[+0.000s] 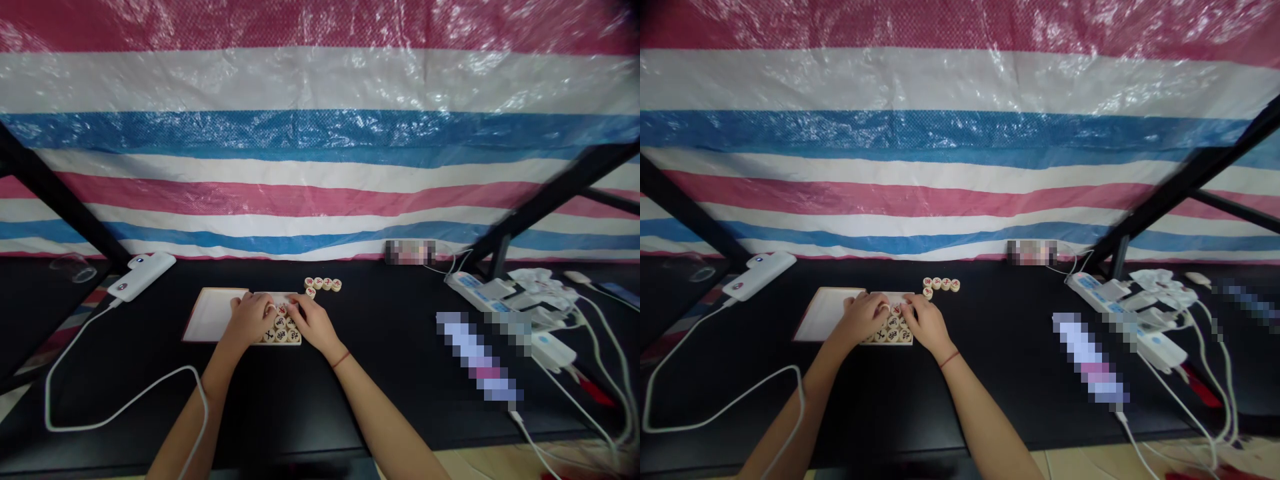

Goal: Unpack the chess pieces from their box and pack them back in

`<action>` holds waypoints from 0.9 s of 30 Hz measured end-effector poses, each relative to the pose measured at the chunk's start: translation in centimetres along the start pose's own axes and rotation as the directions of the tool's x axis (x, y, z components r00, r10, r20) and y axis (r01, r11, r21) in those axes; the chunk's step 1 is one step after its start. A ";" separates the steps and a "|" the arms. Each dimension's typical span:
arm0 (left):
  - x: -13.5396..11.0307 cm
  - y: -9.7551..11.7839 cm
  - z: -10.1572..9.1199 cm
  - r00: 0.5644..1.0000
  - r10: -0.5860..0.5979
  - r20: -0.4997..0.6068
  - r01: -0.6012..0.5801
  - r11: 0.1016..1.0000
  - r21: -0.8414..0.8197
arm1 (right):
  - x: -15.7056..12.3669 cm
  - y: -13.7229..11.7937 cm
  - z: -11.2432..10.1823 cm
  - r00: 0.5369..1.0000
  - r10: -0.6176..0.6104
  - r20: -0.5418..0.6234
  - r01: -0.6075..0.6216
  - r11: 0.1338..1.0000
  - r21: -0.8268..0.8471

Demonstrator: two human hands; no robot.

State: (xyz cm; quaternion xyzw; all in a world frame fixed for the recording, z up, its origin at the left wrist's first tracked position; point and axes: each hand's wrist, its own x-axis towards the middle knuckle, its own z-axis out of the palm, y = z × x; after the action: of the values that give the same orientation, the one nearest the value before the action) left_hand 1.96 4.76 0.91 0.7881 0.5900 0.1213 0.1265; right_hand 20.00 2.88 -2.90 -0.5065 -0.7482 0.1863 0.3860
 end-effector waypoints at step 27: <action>1.0 0.5 2.9 0.942 -0.145 -0.303 -0.145 0.637 -0.757 | -0.5 4.8 -2.8 0.942 0.207 -0.266 -0.260 0.949 -0.181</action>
State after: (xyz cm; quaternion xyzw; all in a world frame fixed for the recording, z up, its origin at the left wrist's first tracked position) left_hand 3.65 5.42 -1.64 0.6259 0.4941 0.4933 0.3476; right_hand 25.17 4.15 -4.52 -0.6494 -0.6451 0.0860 0.3933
